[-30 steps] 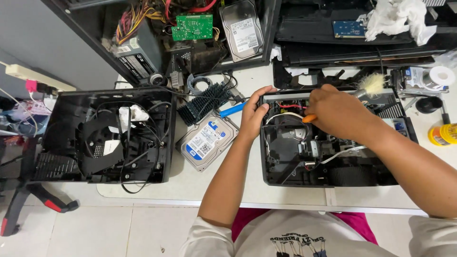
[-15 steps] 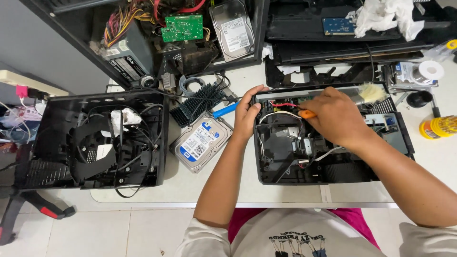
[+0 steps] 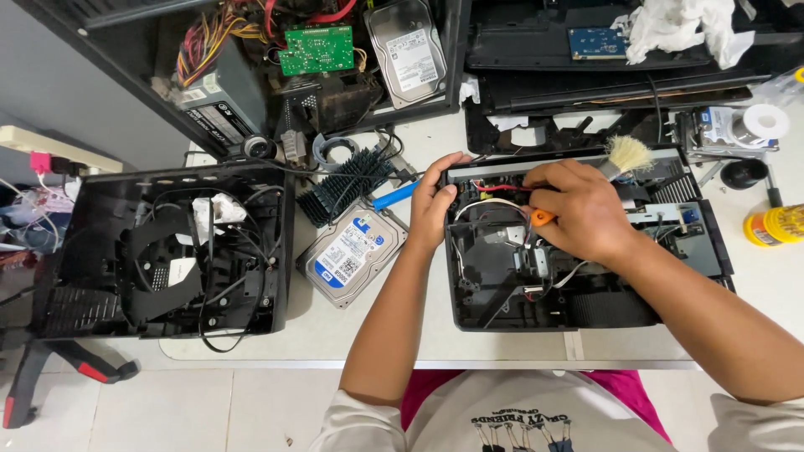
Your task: Cleaning the internal components and fan of a disassembled projector using a brush
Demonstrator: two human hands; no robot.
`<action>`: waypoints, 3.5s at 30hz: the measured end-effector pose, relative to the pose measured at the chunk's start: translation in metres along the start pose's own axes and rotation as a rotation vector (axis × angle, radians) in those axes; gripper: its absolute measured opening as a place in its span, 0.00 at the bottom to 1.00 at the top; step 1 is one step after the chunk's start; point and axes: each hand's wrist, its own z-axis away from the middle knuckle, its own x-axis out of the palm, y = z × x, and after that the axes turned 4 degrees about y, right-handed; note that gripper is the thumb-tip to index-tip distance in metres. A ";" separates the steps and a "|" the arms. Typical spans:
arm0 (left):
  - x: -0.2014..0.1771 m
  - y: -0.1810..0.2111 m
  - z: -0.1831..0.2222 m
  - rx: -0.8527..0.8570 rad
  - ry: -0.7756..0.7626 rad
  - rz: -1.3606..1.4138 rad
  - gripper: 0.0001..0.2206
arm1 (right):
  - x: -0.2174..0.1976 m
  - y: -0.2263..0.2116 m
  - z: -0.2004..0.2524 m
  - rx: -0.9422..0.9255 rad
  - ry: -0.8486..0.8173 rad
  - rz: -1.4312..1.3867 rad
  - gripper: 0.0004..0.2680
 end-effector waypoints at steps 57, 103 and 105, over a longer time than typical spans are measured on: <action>0.006 0.016 -0.002 -0.055 -0.050 -0.151 0.23 | -0.074 -0.065 0.019 0.020 0.070 -0.465 0.06; -0.002 -0.008 -0.003 -0.018 0.010 0.029 0.25 | -0.012 -0.029 -0.064 0.230 -0.385 0.260 0.03; -0.002 -0.007 -0.002 -0.015 0.006 0.025 0.25 | -0.013 -0.029 -0.066 0.239 -0.398 0.236 0.04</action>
